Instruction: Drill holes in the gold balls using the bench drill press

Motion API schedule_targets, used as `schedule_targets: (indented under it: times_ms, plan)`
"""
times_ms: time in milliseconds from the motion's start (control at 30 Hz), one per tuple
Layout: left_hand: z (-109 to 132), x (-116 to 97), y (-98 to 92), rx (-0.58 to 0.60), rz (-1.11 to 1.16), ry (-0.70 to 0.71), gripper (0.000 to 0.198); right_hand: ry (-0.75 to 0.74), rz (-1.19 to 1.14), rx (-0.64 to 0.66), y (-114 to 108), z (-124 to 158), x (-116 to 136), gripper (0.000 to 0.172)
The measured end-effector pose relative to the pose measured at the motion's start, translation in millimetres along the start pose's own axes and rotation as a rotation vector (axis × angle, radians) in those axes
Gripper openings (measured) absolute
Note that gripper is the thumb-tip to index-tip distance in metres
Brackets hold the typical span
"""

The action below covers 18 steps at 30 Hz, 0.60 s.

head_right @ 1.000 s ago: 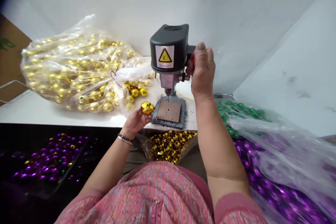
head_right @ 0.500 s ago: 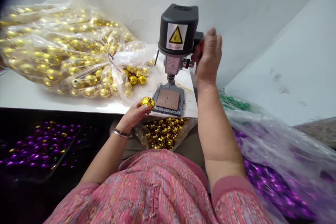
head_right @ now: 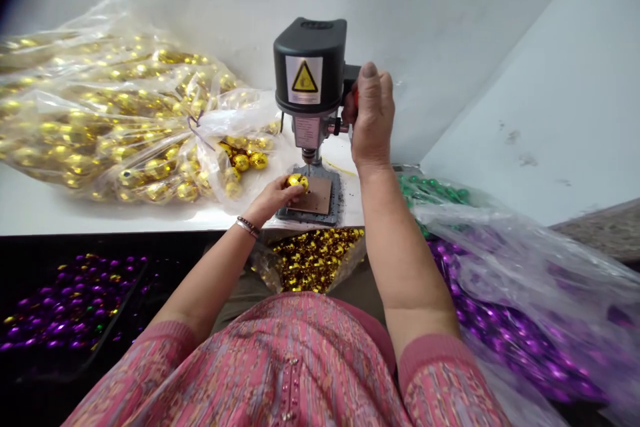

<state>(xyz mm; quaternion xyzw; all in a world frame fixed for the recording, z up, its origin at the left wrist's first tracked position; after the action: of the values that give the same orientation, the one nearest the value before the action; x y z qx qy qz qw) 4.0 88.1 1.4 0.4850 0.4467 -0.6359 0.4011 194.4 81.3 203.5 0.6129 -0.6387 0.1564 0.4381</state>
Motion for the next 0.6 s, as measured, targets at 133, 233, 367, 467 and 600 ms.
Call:
schedule_targets:
  times_ms: [133, 233, 367, 467, 600]
  plan:
    - [-11.4, -1.0, 0.1, -0.072, -0.148, -0.012, 0.035, -0.027, 0.027, 0.037, -1.5, 1.7, 1.5, 0.064]
    - [-13.6, -6.1, 0.8, -0.09, -0.244, 0.006, 0.037, -0.027, 0.081, 0.058, -0.2, 5.2, 4.0, 0.061]
    - [-12.8, -18.5, 3.0, -0.115, -0.475, 0.084, 0.054, -0.067, 0.067, 0.076, 4.4, 9.0, 11.5, 0.044]
    - [-14.6, -20.9, 8.0, -0.078, -0.592, 0.105, 0.064, -0.192, -0.015, 0.087, 4.2, 7.6, 18.8, 0.033]
    - [-19.1, -19.0, 11.8, -0.022, -0.624, 0.08, 0.069, -0.256, -0.012, 0.135, 3.0, 5.2, 17.1, 0.022]
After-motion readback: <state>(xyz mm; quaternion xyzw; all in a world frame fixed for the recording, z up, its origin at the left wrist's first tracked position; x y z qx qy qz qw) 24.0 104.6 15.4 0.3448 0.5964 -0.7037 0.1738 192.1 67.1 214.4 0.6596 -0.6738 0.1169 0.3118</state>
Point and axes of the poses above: each hand's wrist, its own z-axis away from the middle knuckle, its own y-axis out of the palm, x = y × z, the point moved 9 cm from there along -z, towards the middle knuckle, and after that the axes turned 5 degrees about -z, right-handed, at the moved point
